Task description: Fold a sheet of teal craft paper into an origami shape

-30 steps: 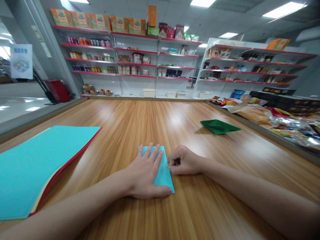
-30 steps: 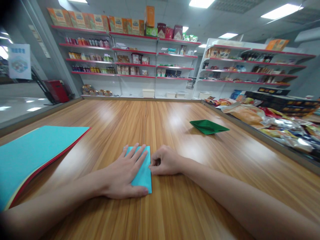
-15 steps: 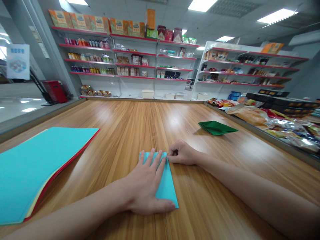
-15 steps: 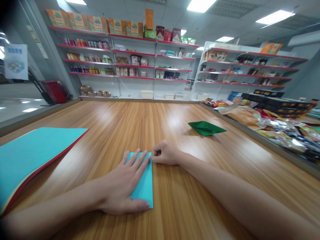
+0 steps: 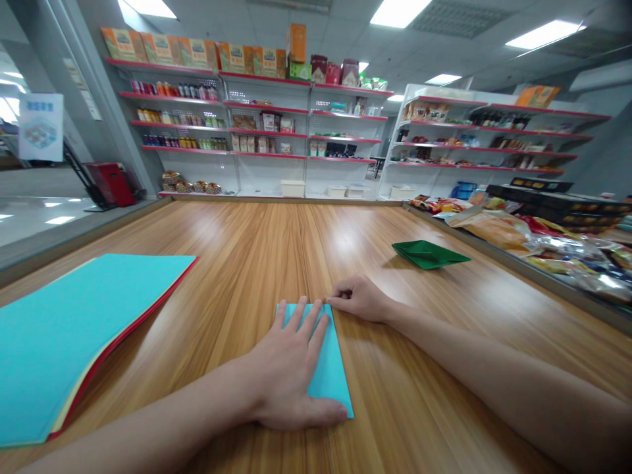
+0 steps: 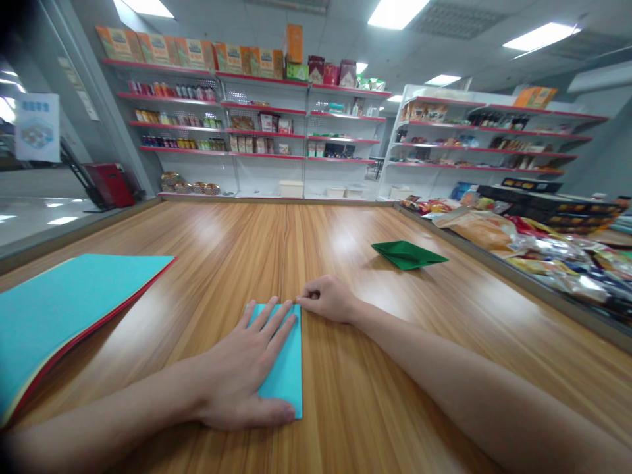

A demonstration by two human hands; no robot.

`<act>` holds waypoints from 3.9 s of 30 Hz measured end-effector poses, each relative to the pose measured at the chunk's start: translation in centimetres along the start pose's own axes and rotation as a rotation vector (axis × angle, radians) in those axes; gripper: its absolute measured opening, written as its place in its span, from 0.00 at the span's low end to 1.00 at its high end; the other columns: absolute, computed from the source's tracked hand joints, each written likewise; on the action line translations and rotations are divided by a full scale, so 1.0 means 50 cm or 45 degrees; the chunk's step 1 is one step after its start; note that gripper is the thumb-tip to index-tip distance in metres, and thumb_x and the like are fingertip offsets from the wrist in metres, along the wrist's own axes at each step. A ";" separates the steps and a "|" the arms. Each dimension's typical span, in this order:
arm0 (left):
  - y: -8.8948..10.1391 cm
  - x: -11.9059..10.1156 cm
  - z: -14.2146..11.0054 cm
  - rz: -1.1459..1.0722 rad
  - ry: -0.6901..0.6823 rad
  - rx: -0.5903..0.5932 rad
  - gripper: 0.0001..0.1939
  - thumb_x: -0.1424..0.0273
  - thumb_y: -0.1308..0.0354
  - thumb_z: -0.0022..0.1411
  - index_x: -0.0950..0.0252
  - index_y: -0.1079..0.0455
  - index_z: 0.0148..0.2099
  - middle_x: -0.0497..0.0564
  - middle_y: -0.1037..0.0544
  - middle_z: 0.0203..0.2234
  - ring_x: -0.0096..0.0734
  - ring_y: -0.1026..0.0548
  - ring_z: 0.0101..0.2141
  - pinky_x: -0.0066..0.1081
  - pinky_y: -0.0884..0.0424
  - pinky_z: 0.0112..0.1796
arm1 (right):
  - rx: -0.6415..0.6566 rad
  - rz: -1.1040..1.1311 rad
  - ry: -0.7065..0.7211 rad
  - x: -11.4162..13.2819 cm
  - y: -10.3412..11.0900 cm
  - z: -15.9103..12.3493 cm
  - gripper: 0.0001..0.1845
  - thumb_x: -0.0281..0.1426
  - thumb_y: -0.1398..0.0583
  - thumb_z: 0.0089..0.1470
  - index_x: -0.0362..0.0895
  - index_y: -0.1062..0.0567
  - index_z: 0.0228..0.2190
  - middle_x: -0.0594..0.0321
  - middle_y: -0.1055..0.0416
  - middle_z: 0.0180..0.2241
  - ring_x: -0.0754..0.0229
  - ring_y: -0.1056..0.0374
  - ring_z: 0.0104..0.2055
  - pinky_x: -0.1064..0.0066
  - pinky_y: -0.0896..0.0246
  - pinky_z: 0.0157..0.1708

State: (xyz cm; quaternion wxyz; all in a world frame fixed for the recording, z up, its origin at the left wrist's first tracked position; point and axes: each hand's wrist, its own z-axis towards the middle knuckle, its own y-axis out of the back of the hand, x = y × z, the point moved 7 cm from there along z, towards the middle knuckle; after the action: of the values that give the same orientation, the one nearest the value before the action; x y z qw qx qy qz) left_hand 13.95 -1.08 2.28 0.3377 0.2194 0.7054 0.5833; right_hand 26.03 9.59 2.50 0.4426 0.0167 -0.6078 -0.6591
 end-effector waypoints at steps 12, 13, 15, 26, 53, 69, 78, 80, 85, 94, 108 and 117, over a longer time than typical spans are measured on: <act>-0.007 0.005 -0.002 0.008 0.042 -0.031 0.39 0.49 0.72 0.66 0.70 0.67 0.69 0.62 0.65 0.66 0.58 0.67 0.64 0.61 0.66 0.58 | 0.239 0.116 0.239 0.029 -0.011 -0.026 0.15 0.35 0.41 0.53 0.36 0.25 0.22 0.67 0.37 0.17 0.70 0.46 0.19 0.78 0.51 0.19; -0.008 0.007 -0.001 0.011 0.043 -0.036 0.39 0.48 0.72 0.66 0.70 0.67 0.69 0.62 0.64 0.66 0.57 0.67 0.64 0.61 0.66 0.58 | 0.241 0.127 0.244 0.031 -0.011 -0.029 0.14 0.34 0.41 0.53 0.36 0.25 0.23 0.67 0.36 0.17 0.70 0.45 0.19 0.78 0.51 0.19; -0.008 0.011 0.002 0.022 0.044 -0.046 0.39 0.48 0.72 0.66 0.70 0.66 0.69 0.61 0.64 0.66 0.57 0.67 0.64 0.60 0.66 0.58 | 0.243 0.150 0.258 0.037 -0.010 -0.036 0.13 0.33 0.41 0.52 0.36 0.25 0.22 0.66 0.36 0.17 0.70 0.44 0.19 0.78 0.50 0.20; 0.014 0.033 0.009 0.045 0.021 -0.001 0.38 0.48 0.70 0.66 0.69 0.66 0.69 0.61 0.66 0.66 0.54 0.69 0.64 0.59 0.66 0.59 | 0.121 0.190 0.105 0.047 -0.007 -0.038 0.13 0.32 0.41 0.50 0.37 0.27 0.20 0.69 0.40 0.16 0.71 0.46 0.19 0.79 0.52 0.18; 0.007 0.044 0.011 0.084 -0.002 -0.055 0.36 0.52 0.67 0.68 0.69 0.66 0.69 0.60 0.66 0.66 0.54 0.67 0.64 0.58 0.65 0.59 | 0.591 0.263 0.515 0.137 -0.059 -0.108 0.08 0.30 0.39 0.50 0.39 0.21 0.26 0.63 0.26 0.23 0.71 0.36 0.21 0.81 0.44 0.22; 0.027 0.036 0.001 0.014 -0.114 0.042 0.37 0.50 0.66 0.67 0.66 0.68 0.69 0.60 0.66 0.66 0.55 0.68 0.64 0.58 0.64 0.59 | -0.037 0.122 0.027 0.028 0.000 -0.030 0.12 0.31 0.40 0.50 0.38 0.26 0.20 0.66 0.34 0.16 0.69 0.42 0.19 0.78 0.50 0.19; 0.029 0.033 0.002 0.007 -0.116 0.049 0.37 0.51 0.66 0.67 0.67 0.68 0.69 0.60 0.65 0.66 0.54 0.67 0.64 0.58 0.64 0.59 | 0.017 0.116 -0.072 0.009 -0.007 -0.024 0.12 0.32 0.40 0.50 0.38 0.26 0.20 0.66 0.35 0.17 0.69 0.42 0.20 0.78 0.51 0.19; 0.029 0.032 0.003 0.010 -0.115 0.045 0.37 0.50 0.66 0.67 0.67 0.68 0.69 0.60 0.65 0.66 0.54 0.67 0.64 0.58 0.64 0.59 | 0.104 0.147 -0.042 0.013 -0.011 -0.028 0.11 0.32 0.40 0.50 0.37 0.25 0.21 0.67 0.36 0.16 0.70 0.44 0.20 0.78 0.52 0.19; 0.030 0.030 0.004 0.025 -0.116 0.025 0.36 0.50 0.66 0.67 0.65 0.68 0.69 0.59 0.64 0.66 0.53 0.67 0.64 0.57 0.64 0.59 | 0.234 0.198 0.100 0.035 -0.015 -0.046 0.08 0.28 0.41 0.47 0.37 0.25 0.21 0.68 0.35 0.17 0.70 0.43 0.19 0.79 0.50 0.19; 0.023 0.028 0.004 0.040 -0.112 0.026 0.36 0.50 0.67 0.67 0.66 0.67 0.69 0.58 0.65 0.66 0.52 0.68 0.64 0.56 0.64 0.60 | 0.369 0.192 0.248 0.084 -0.031 -0.071 0.07 0.25 0.41 0.45 0.37 0.25 0.20 0.67 0.33 0.17 0.71 0.42 0.18 0.80 0.49 0.19; 0.000 0.031 0.008 0.086 -0.105 0.019 0.38 0.49 0.69 0.67 0.68 0.68 0.69 0.61 0.66 0.66 0.54 0.67 0.64 0.57 0.64 0.59 | 0.580 0.248 0.393 0.160 -0.067 -0.121 0.05 0.27 0.38 0.46 0.39 0.21 0.24 0.64 0.25 0.22 0.70 0.35 0.21 0.81 0.44 0.21; 0.002 0.029 0.008 0.092 -0.119 0.032 0.39 0.49 0.69 0.67 0.71 0.67 0.69 0.63 0.66 0.66 0.55 0.67 0.64 0.58 0.64 0.59 | 0.544 0.560 0.482 0.188 -0.078 -0.127 0.08 0.29 0.38 0.44 0.35 0.21 0.22 0.63 0.27 0.18 0.71 0.37 0.18 0.82 0.45 0.19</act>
State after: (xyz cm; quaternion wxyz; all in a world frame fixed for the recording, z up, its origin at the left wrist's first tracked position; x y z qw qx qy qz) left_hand 13.24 0.23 2.00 0.3461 0.2760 0.6877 0.5754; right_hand 21.66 -1.59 2.53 0.6652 0.0993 -0.6281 -0.3915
